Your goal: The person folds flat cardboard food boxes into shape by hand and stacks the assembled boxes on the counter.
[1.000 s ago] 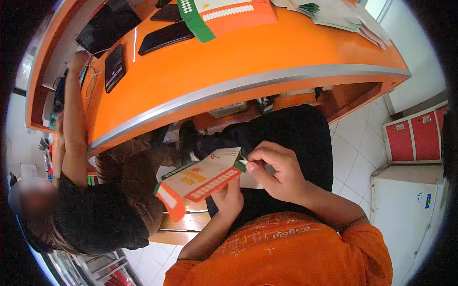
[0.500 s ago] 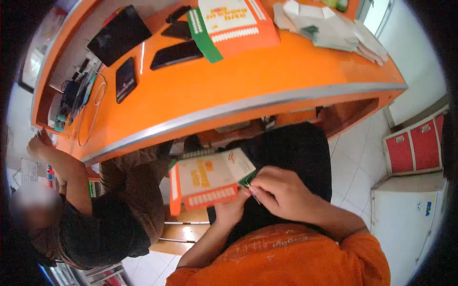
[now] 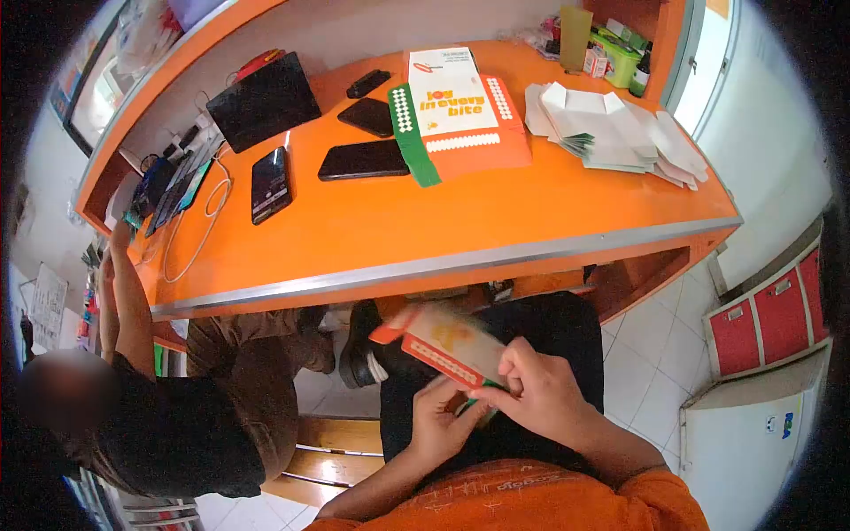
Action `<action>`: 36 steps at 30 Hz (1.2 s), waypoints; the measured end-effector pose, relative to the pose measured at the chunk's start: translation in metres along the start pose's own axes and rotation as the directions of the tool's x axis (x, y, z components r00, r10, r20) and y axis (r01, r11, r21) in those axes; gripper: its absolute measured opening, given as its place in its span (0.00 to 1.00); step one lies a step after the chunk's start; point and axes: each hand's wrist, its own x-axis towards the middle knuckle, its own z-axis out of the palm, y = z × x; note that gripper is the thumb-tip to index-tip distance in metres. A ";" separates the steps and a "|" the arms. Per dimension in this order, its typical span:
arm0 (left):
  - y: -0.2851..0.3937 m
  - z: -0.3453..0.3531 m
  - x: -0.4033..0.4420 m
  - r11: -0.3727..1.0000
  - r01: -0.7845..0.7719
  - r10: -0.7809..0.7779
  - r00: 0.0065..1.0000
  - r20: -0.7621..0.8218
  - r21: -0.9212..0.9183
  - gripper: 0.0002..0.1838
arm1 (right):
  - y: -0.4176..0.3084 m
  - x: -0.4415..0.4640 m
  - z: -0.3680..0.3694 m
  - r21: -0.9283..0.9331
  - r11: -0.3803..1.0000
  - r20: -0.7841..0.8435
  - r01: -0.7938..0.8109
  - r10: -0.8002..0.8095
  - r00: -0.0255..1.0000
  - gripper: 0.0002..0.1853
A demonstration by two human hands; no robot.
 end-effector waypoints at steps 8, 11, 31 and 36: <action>0.066 -0.036 0.018 0.862 -0.241 -0.162 0.703 0.693 0.446 0.14 | -0.050 -0.017 -0.036 -0.165 0.745 0.216 0.646 -0.612 0.761 0.29; 0.118 -0.036 0.036 0.827 -0.269 -0.184 0.702 0.688 0.495 0.14 | -0.043 -0.009 -0.048 -0.330 0.725 0.303 0.605 -0.526 0.795 0.36; 0.108 -0.084 0.362 0.338 -0.564 0.728 0.664 0.170 0.754 0.12 | 0.038 0.364 -0.231 0.383 0.884 -0.454 0.268 -0.073 0.888 0.23; 0.113 -0.089 0.370 0.626 -0.598 0.707 0.706 -0.042 0.500 0.20 | 0.049 0.383 -0.229 0.128 0.991 -0.261 -0.021 0.054 0.964 0.31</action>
